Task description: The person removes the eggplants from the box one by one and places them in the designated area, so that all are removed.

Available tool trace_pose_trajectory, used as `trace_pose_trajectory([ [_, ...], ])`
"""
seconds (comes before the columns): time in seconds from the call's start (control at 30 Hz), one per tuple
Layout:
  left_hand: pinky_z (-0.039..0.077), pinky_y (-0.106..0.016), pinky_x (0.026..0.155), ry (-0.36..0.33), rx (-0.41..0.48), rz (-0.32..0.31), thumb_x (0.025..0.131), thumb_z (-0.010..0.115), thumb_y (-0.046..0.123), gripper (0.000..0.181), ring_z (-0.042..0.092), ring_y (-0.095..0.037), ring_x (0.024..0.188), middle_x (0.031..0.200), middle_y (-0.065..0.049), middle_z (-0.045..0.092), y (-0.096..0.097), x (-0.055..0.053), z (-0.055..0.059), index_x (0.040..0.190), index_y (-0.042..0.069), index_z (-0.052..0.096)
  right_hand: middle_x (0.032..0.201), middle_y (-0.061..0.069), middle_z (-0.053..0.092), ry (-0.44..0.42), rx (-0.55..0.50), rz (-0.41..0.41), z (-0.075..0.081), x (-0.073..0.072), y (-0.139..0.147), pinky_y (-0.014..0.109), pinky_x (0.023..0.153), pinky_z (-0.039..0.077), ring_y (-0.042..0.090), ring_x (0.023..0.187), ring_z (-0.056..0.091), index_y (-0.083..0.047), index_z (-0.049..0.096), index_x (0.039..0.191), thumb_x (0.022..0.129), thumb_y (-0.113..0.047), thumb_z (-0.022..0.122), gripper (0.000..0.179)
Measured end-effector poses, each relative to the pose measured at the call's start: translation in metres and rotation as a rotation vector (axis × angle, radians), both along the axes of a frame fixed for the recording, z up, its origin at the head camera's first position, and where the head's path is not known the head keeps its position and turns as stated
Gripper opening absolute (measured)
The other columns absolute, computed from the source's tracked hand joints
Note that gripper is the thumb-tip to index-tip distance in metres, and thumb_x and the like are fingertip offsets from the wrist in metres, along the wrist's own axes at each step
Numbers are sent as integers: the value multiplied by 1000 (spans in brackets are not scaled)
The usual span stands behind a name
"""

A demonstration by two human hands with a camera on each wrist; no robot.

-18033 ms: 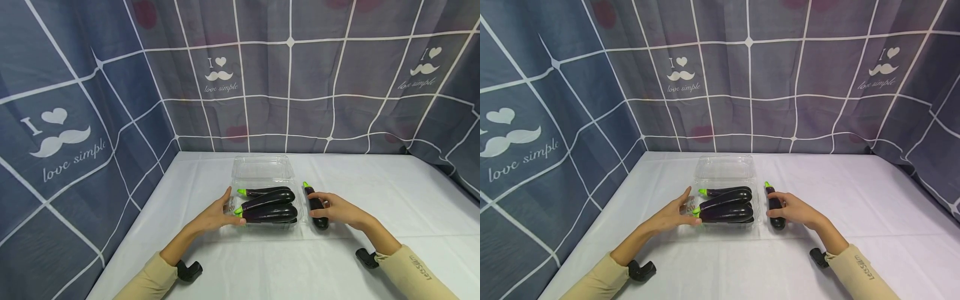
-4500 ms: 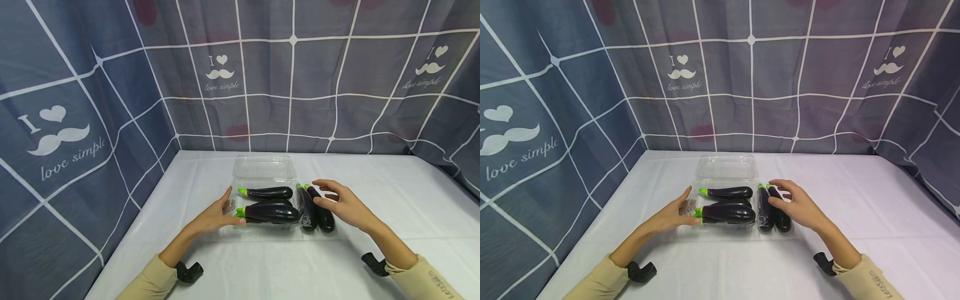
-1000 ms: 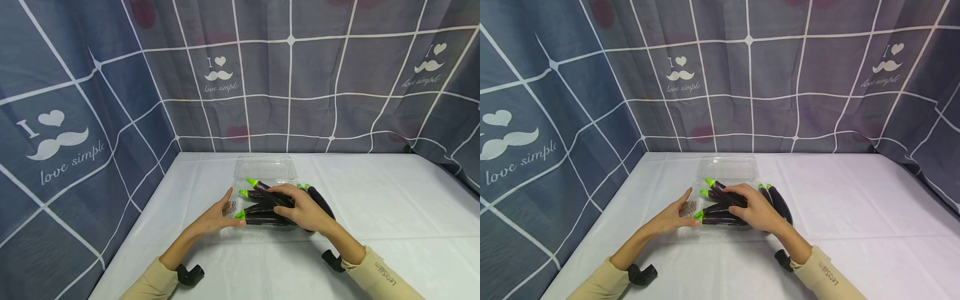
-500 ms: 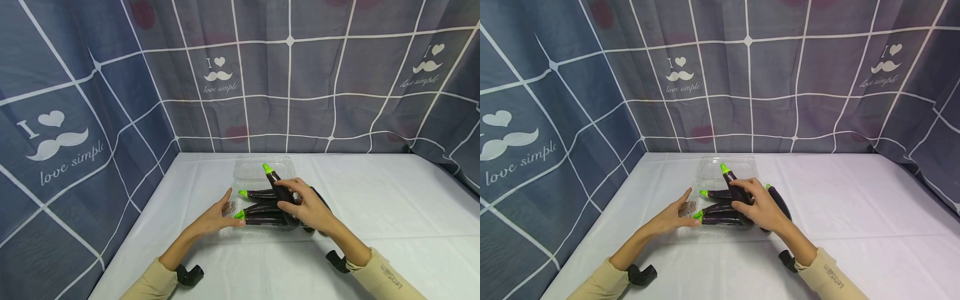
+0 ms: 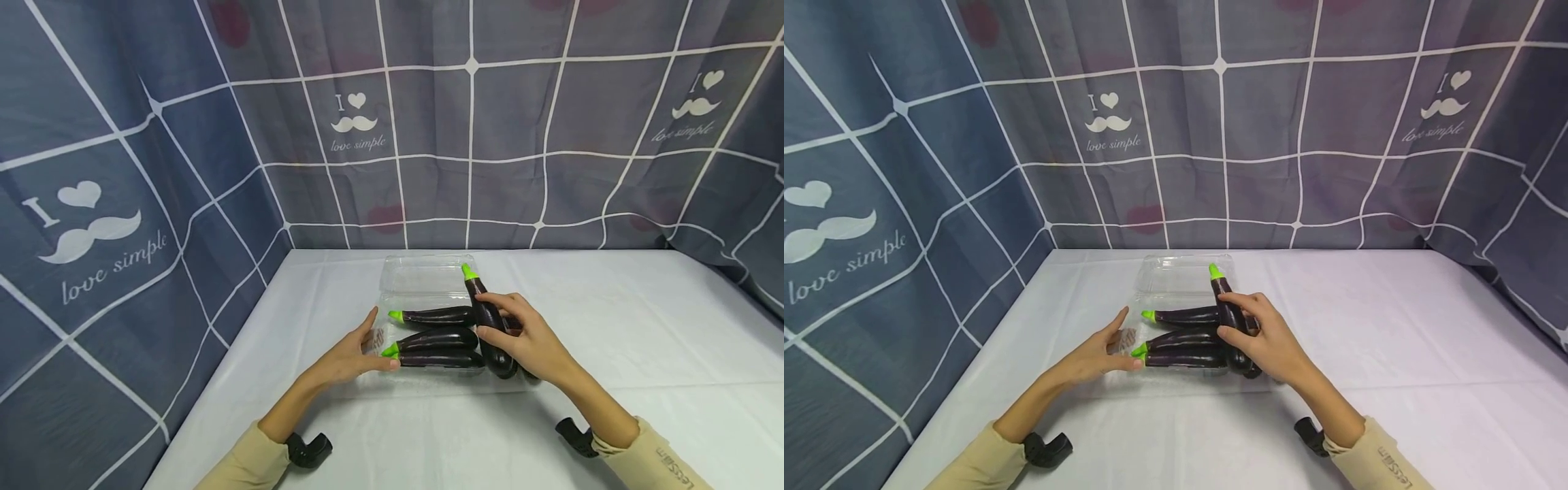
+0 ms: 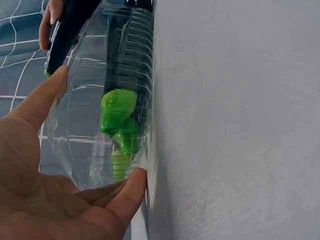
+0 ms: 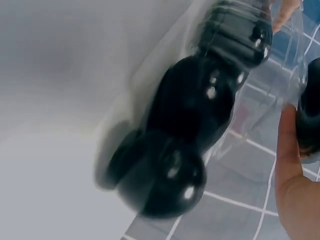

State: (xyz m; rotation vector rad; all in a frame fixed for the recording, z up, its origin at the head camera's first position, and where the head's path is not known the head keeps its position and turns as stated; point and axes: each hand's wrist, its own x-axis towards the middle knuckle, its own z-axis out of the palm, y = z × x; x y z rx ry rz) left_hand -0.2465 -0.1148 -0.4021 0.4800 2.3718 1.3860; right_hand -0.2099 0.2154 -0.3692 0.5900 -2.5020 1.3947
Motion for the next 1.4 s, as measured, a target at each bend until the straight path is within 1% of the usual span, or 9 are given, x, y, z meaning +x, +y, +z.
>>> trace_pose_trajectory([
  [0.2, 25, -53, 113, -2, 7, 6, 80, 81, 42, 115, 24, -38, 144, 157, -27, 19, 0, 0, 0, 160, 20, 1, 123, 6, 54, -21, 25, -48, 0, 5, 16, 41, 90, 47, 26, 110, 55, -18, 56, 139, 93, -22, 71, 48],
  [0.43, 26, -52, 112, -10, 17, -8, 81, 80, 42, 115, 24, -38, 144, 158, -27, 18, -2, 0, -2, 160, 19, 0, 125, 5, 55, -42, 20, -67, -3, 10, 28, 26, 82, 49, 25, 109, 53, -17, 56, 139, 93, -22, 71, 48],
  [0.67, 26, -52, 112, -8, 18, -13, 81, 80, 42, 115, 24, -37, 144, 158, -26, 17, -1, 0, -2, 160, 20, 0, 126, 7, 56, -15, 32, -100, -5, 15, 42, 19, 81, 48, 29, 109, 56, -14, 56, 139, 92, -18, 72, 49],
  [0.87, 24, -52, 113, -4, 17, -25, 82, 80, 41, 115, 23, -38, 144, 158, -27, 15, 0, 0, -2, 160, 17, -1, 138, 11, 50, -65, 74, -164, -8, 21, 59, 15, 82, 45, 20, 113, 50, -12, 52, 142, 94, -24, 70, 52],
  [0.97, 25, -52, 113, -4, 16, -28, 82, 79, 41, 114, 24, -38, 144, 158, -27, 16, 0, 0, -2, 160, 18, -1, 139, 14, 49, -102, 96, -191, -10, 22, 67, 20, 80, 47, 24, 114, 50, -10, 51, 143, 95, -28, 69, 55],
  [1.1, 25, -52, 113, -1, 10, -20, 81, 80, 42, 115, 24, -38, 144, 158, -27, 17, -1, 1, -2, 160, 18, 0, 136, 22, 50, -149, 114, -205, -11, 21, 77, 33, 79, 50, 39, 116, 52, -9, 49, 145, 94, -30, 69, 58],
  [1.17, 25, -53, 113, 4, 7, -15, 81, 80, 43, 116, 24, -38, 144, 158, -27, 17, -1, 1, -2, 160, 18, 0, 134, 24, 51, -160, 120, -208, -11, 20, 81, 39, 79, 49, 43, 117, 51, -8, 48, 145, 95, -30, 69, 59],
  [1.3, 25, -52, 113, 9, 6, -11, 80, 80, 43, 116, 24, -38, 144, 159, -26, 17, -2, 1, -1, 160, 18, 0, 133, 26, 51, -170, 134, -212, -13, 19, 88, 45, 81, 47, 44, 117, 50, -8, 48, 145, 95, -29, 69, 59],
  [1.4, 25, -52, 113, 9, 7, -14, 81, 80, 43, 116, 24, -38, 144, 159, -26, 17, -1, 1, -1, 160, 18, 0, 133, 27, 51, -182, 150, -219, -16, 18, 93, 46, 81, 46, 44, 117, 50, -7, 47, 146, 95, -27, 69, 59],
])
